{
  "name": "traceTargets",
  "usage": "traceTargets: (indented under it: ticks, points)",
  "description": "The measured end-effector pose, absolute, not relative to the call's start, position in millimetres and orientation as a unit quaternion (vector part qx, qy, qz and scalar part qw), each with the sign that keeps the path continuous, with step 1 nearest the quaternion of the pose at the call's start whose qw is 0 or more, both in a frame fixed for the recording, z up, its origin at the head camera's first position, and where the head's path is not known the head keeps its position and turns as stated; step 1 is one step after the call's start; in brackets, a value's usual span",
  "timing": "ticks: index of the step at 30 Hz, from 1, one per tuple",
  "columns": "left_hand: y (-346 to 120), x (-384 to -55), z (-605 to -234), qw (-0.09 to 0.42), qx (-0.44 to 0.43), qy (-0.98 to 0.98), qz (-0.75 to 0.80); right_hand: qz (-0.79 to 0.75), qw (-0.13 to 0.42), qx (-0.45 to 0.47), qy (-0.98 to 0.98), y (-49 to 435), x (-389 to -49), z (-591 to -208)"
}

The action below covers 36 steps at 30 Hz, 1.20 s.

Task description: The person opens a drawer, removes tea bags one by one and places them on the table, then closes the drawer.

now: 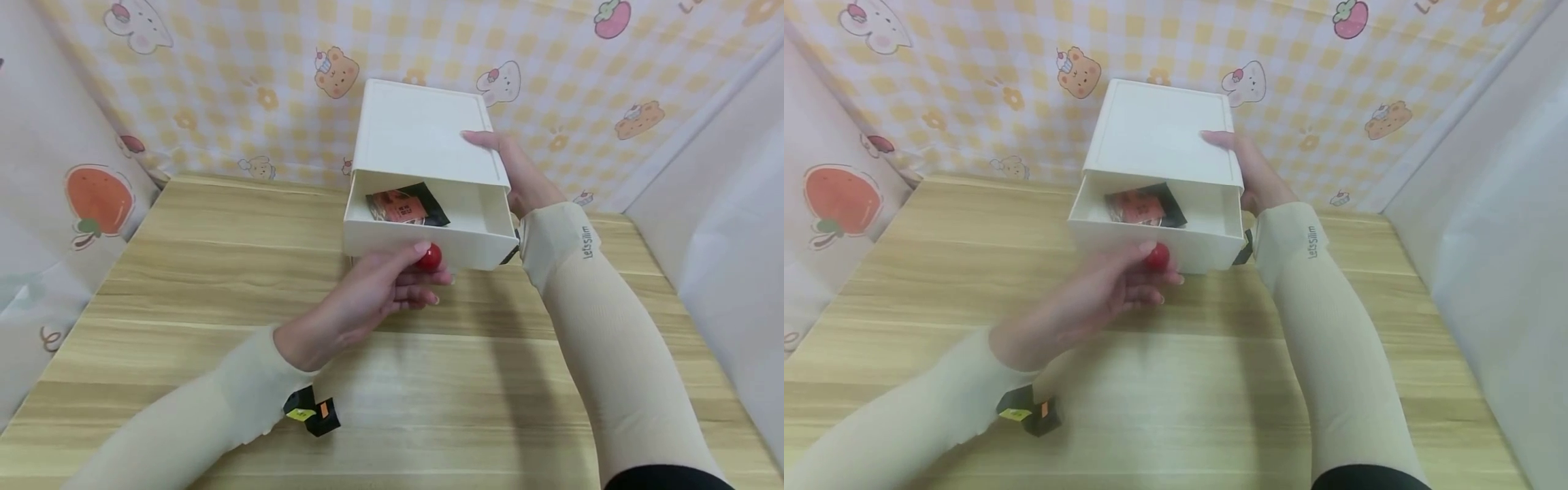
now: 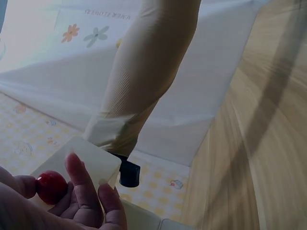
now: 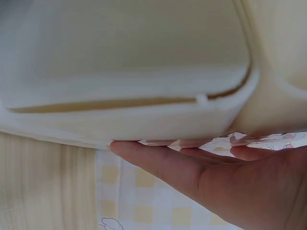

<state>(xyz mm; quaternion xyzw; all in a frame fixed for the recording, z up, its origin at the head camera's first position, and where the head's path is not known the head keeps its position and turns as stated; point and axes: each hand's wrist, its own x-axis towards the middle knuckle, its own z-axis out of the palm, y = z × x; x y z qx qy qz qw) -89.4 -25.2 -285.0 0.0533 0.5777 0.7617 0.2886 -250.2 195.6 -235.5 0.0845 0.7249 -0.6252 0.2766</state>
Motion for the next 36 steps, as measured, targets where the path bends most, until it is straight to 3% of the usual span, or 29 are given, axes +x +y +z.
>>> traceTargets:
  ticks: [22, 25, 29, 31, 36]
  points:
    - [-25.6, -53.8, -298.8, 0.315, 0.083, 0.582, 0.746, -0.625, 0.278, 0.083, 0.725, 196.8, -251.6, -235.7]
    - [-27.6, -53.8, -300.6, 0.343, 0.090, 0.588, 0.727, -0.628, 0.275, 0.082, 0.724, 196.9, -252.7, -237.0]
    - [-33.8, -51.9, -298.2, 0.414, 0.142, 0.623, 0.648, -0.626, 0.276, 0.085, 0.725, 198.2, -252.8, -238.0]
    - [-38.2, -49.8, -293.6, 0.426, 0.190, 0.648, 0.602, -0.626, 0.282, 0.083, 0.722, 199.0, -252.4, -238.3]
    - [-53.9, -47.5, -264.5, 0.344, 0.326, 0.723, 0.502, -0.627, 0.288, 0.069, 0.720, 199.3, -251.5, -238.6]
